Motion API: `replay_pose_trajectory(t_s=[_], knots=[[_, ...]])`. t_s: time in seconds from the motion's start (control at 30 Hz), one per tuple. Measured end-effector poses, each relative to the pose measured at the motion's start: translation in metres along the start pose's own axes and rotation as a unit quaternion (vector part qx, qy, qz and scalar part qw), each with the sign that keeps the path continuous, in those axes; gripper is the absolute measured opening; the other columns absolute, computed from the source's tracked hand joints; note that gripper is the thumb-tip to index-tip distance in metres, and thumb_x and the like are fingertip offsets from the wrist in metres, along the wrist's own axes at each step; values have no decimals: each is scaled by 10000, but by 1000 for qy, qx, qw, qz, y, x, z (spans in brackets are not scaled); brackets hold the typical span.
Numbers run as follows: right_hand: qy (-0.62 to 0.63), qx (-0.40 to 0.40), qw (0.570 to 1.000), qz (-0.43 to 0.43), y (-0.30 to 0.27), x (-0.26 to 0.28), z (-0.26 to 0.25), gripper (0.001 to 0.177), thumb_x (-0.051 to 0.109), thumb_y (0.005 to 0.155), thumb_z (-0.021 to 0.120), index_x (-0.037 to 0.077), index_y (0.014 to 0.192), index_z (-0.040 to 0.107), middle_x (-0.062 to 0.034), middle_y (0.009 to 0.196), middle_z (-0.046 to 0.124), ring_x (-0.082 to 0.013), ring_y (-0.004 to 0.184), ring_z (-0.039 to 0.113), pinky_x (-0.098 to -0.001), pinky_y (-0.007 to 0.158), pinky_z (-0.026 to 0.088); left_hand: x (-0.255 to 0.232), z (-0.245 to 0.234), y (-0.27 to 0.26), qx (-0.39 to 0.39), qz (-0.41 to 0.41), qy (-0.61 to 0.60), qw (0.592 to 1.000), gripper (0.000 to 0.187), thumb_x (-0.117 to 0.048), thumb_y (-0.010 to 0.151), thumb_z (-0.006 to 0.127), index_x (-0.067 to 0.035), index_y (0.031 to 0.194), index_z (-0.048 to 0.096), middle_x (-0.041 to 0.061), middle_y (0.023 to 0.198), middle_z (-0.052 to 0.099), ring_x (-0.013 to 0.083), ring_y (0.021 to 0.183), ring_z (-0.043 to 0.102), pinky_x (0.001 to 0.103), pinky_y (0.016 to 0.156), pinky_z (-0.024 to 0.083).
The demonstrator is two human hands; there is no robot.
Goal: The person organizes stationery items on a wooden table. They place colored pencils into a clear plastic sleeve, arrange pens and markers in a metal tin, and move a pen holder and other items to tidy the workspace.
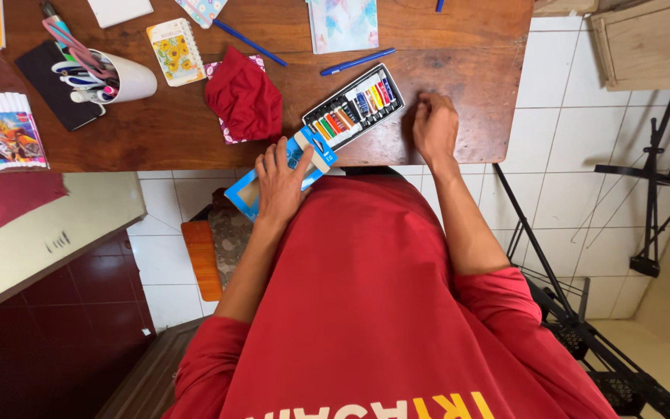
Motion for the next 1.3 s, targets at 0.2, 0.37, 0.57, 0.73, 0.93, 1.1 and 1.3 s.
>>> replay_pose_trajectory(t_s=[0.2, 0.37, 0.57, 0.73, 0.93, 1.1, 1.3], knots=[[77, 43, 995, -38, 12, 19, 16, 209, 26, 901, 675, -23, 1099, 723, -221, 1071, 708, -370, 893, 701, -435, 818, 556, -13, 8, 3, 7, 3, -2, 1000, 908, -234, 674, 911, -215, 1487, 509, 287, 1497, 399, 484, 1332, 426, 631, 1073, 339], [26, 32, 995, -88, 17, 15, 19, 172, -10, 929, 646, -4, 1069, 745, -220, 1082, 732, -406, 978, 701, -451, 893, 558, -6, 0, -8, -9, -30, -2, 1000, 887, -245, 713, 909, -204, 1498, 497, 295, 1510, 381, 490, 1347, 403, 642, 1084, 321], [75, 86, 993, -30, 13, 15, 16, 228, 44, 926, 686, -35, 1140, 695, -240, 1044, 693, -393, 859, 692, -440, 787, 553, 15, 2, -16, 2, -98, 1, 995, 906, -229, 691, 907, -191, 1498, 496, 300, 1523, 365, 502, 1354, 385, 646, 1093, 307], [56, 89, 992, -68, 14, 34, 16, 173, 17, 920, 698, -27, 1083, 732, -231, 1013, 700, -401, 861, 675, -454, 789, 538, 14, 6, -9, -12, -74, -10, 997, 909, -207, 685, 913, -191, 1494, 499, 295, 1527, 367, 497, 1361, 389, 643, 1107, 307], [60, 54, 993, -85, 12, 15, 6, 146, 2, 923, 689, -24, 1056, 742, -212, 1010, 699, -381, 878, 680, -434, 803, 546, 3, 14, 8, -30, -11, -14, 999, 942, -221, 654, 930, -206, 1498, 512, 284, 1531, 371, 486, 1369, 397, 641, 1105, 318], [54, 53, 997, -16, 5, -14, -4, 158, 12, 922, 694, -20, 1065, 755, -196, 934, 675, -329, 811, 680, -414, 763, 545, -13, 31, 28, -12, 53, -34, 998, 941, -238, 649, 936, -213, 1493, 520, 276, 1542, 371, 481, 1385, 395, 630, 1122, 326], [63, 32, 997, 45, -3, -41, -18, 129, 24, 915, 702, -16, 1022, 762, -166, 888, 682, -279, 756, 693, -402, 724, 548, -28, 53, 41, 7, 112, -35, 993, 918, -243, 670, 929, -242, 1490, 515, 256, 1545, 365, 476, 1390, 392, 632, 1140, 313]])
Point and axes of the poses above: each hand's wrist, its own y-axis towards the middle knuckle, its own z-axis out of the palm, x = y × z, the point moved 6 cm from there along y, towards the middle knuckle
